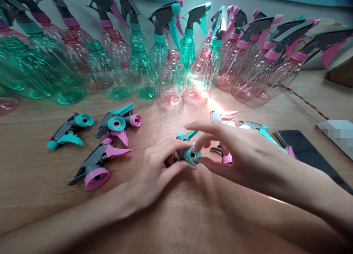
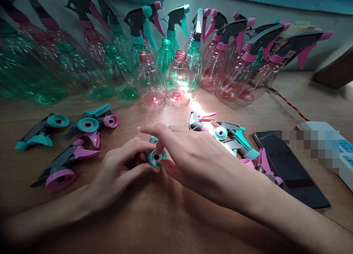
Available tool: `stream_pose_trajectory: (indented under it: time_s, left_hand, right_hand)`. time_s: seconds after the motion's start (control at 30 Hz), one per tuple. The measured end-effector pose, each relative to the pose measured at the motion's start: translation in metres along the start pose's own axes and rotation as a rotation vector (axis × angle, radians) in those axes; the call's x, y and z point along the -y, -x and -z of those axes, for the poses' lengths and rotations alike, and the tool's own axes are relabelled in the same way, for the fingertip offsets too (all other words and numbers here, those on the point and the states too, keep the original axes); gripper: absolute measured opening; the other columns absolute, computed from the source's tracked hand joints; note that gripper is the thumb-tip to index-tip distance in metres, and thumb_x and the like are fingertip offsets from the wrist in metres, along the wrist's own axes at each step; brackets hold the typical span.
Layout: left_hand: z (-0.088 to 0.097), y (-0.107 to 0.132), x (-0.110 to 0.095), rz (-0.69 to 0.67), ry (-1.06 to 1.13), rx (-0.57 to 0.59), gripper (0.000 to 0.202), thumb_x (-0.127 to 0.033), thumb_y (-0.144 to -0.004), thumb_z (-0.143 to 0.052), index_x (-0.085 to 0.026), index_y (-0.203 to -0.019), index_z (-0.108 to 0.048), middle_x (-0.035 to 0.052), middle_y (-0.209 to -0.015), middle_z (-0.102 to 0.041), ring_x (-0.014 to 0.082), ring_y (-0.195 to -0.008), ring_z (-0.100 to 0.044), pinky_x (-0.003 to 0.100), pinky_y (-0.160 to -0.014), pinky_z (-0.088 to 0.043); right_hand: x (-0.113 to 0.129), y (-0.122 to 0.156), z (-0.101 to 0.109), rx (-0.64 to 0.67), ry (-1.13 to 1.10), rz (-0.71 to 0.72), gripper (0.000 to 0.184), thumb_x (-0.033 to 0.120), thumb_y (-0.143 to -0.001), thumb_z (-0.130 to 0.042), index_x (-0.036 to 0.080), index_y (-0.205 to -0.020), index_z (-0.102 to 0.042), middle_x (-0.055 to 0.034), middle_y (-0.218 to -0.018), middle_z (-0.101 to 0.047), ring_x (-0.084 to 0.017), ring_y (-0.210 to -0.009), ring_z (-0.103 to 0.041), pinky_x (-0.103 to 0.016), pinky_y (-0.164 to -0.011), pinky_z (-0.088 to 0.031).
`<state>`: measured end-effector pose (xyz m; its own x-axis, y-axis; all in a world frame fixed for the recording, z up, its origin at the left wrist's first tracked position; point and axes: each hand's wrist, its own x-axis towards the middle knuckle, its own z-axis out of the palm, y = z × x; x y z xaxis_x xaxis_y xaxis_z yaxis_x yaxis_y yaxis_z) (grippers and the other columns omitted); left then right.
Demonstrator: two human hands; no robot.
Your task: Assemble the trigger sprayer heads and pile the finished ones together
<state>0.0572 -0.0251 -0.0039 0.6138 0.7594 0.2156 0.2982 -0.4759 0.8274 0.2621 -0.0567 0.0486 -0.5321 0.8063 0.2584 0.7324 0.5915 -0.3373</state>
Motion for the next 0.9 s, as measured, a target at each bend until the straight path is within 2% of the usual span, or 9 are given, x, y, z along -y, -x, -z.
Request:
stream_pose_trajectory:
  time_s: [0.23,0.37,0.47,0.63,0.77,0.9]
  left_hand:
    - [0.001,-0.003,-0.002,0.053,0.041,0.009,0.031,-0.008,-0.08,-0.062,-0.024,-0.107,-0.063,-0.0036,-0.079,-0.057,0.009,-0.065,-0.051,0.021,-0.061,-0.043]
    - [-0.001,-0.004,-0.003,0.114,0.105,-0.027,0.028,-0.011,-0.081,-0.06,-0.022,-0.106,-0.061,-0.0038,-0.075,-0.059,0.0095,-0.063,-0.053,0.021,-0.059,-0.043]
    - [-0.003,-0.003,-0.005,0.127,0.137,-0.047,0.024,-0.014,-0.082,-0.06,-0.02,-0.106,-0.06,-0.0017,-0.08,-0.064,0.0115,-0.066,-0.056,0.022,-0.059,-0.045]
    - [-0.004,-0.003,-0.006,0.088,0.084,-0.066,0.026,-0.015,-0.081,-0.063,-0.021,-0.106,-0.061,-0.0018,-0.078,-0.064,0.0105,-0.063,-0.055,0.021,-0.057,-0.045]
    - [-0.003,-0.003,-0.006,0.066,0.061,-0.074,0.027,-0.011,-0.079,-0.065,-0.021,-0.103,-0.062,-0.0042,-0.073,-0.06,0.0081,-0.059,-0.052,0.019,-0.055,-0.043]
    - [-0.004,-0.002,-0.006,0.023,0.017,-0.11,0.026,-0.01,-0.076,-0.068,-0.02,-0.098,-0.062,-0.0055,-0.072,-0.056,0.0065,-0.058,-0.047,0.018,-0.054,-0.04]
  right_hand:
    - [0.001,-0.001,-0.005,-0.09,-0.08,-0.004,0.046,0.019,-0.086,-0.057,0.021,-0.129,-0.04,-0.0001,-0.094,-0.07,-0.014,-0.081,-0.066,-0.024,-0.062,-0.046]
    - [0.003,-0.004,-0.016,-0.191,-0.184,-0.077,0.038,0.017,-0.086,-0.058,0.018,-0.121,-0.044,0.0004,-0.088,-0.07,-0.011,-0.076,-0.065,-0.021,-0.058,-0.045]
    - [0.007,-0.006,-0.022,-0.223,-0.179,-0.124,0.03,0.016,-0.085,-0.057,0.018,-0.114,-0.048,0.0001,-0.085,-0.07,-0.012,-0.072,-0.065,-0.021,-0.054,-0.043]
    - [0.012,-0.001,-0.015,-0.155,-0.077,-0.164,0.027,0.015,-0.083,-0.058,0.02,-0.109,-0.053,0.0003,-0.082,-0.069,-0.014,-0.07,-0.064,-0.023,-0.055,-0.042]
    - [0.013,0.003,-0.007,-0.078,0.05,-0.15,0.023,0.011,-0.082,-0.056,0.02,-0.103,-0.056,-0.0011,-0.082,-0.069,-0.015,-0.068,-0.062,-0.024,-0.055,-0.04]
    - [0.014,0.005,-0.007,-0.06,0.067,-0.096,0.017,0.009,-0.083,-0.051,0.017,-0.096,-0.058,-0.004,-0.083,-0.069,-0.016,-0.066,-0.061,-0.027,-0.058,-0.042]
